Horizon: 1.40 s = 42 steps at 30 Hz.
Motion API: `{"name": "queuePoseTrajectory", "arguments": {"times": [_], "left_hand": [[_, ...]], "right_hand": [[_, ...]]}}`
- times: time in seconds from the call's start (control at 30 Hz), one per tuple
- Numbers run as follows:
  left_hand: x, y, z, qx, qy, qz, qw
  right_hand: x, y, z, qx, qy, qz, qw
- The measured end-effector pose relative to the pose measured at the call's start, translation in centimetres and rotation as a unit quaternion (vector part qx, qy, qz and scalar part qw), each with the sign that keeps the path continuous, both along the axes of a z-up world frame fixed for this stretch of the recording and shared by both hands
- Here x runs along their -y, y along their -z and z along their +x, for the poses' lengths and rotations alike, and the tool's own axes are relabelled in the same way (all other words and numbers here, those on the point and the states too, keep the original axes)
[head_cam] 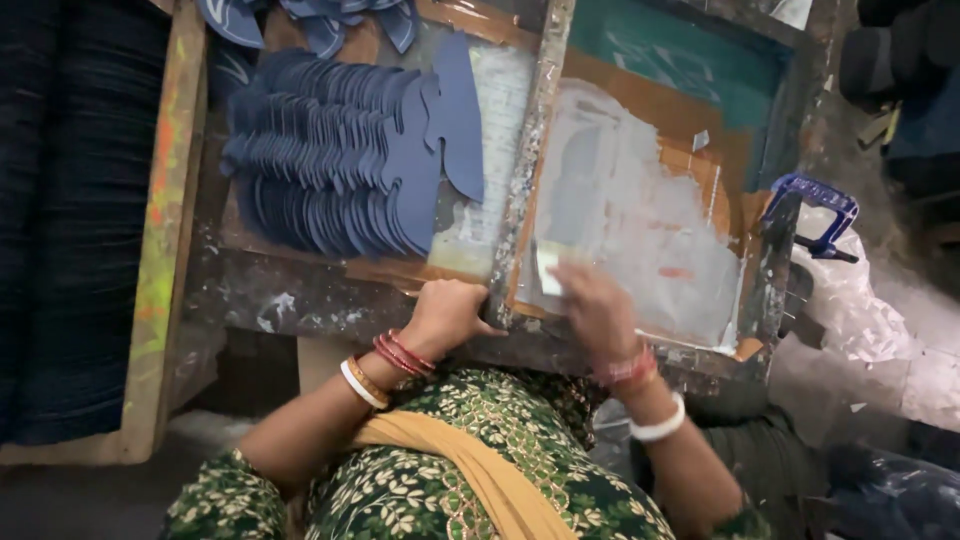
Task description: Screen printing patterns onto fabric pieces using a screen frame and a scraper.
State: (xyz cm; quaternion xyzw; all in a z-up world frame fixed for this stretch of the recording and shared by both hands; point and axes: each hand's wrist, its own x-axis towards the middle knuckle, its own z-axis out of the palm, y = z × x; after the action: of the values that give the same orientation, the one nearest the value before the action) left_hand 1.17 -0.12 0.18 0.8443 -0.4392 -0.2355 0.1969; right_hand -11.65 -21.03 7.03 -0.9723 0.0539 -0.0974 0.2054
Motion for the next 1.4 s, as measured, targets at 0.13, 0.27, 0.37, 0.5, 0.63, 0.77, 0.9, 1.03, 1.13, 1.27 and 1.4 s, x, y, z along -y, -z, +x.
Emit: {"name": "queuePoseTrajectory", "arguments": {"times": [0.13, 0.27, 0.37, 0.5, 0.63, 0.77, 0.9, 1.03, 1.13, 1.27, 1.4], "left_hand": [[0.0, -1.4, -0.3, -0.001, -0.015, 0.008, 1.000], [-0.6, -1.6, -1.3, -0.136, -0.096, -0.050, 0.985], [-0.1, -6.8, -1.4, -0.253, -0.022, -0.185, 0.949], [2.9, -12.6, -1.9, -0.355, 0.089, -0.359, 0.859], [10.1, -2.0, 4.6, -0.056, -0.055, -0.166, 0.983], [15.6, 3.3, 7.9, 0.135, -0.131, -0.244, 0.951], [20.9, 10.4, 13.9, -0.064, -0.138, -0.253, 0.955], [13.7, 5.7, 21.9, -0.180, -0.306, -0.505, 0.787], [8.8, 3.8, 18.6, 0.007, -0.348, -0.429, 0.833], [7.5, 5.3, 8.5, 0.210, -0.044, -0.249, 0.944], [11.9, 4.8, 4.8, 0.173, 0.029, -0.278, 0.944]], "right_hand": [[-1.4, 0.2, -5.0, 0.010, 0.020, 0.009, 1.000], [-0.8, -0.6, -6.9, 0.111, 0.112, 0.122, 0.980], [-2.1, -1.7, -7.3, 0.273, 0.162, 0.139, 0.938], [-0.9, -2.6, -8.9, 0.402, 0.197, 0.086, 0.890], [3.4, -2.8, -11.3, 0.474, 0.235, 0.057, 0.846], [6.2, -4.6, -12.3, 0.549, 0.283, -0.002, 0.786], [7.8, -5.0, -13.1, 0.564, 0.305, -0.079, 0.763], [7.0, -6.2, -12.9, 0.539, 0.314, -0.138, 0.769], [8.1, -3.7, -14.3, 0.539, 0.347, -0.128, 0.757], [7.2, -3.4, -14.3, 0.527, 0.379, -0.084, 0.756], [5.5, -5.6, -13.4, 0.482, 0.381, -0.117, 0.781]]}}
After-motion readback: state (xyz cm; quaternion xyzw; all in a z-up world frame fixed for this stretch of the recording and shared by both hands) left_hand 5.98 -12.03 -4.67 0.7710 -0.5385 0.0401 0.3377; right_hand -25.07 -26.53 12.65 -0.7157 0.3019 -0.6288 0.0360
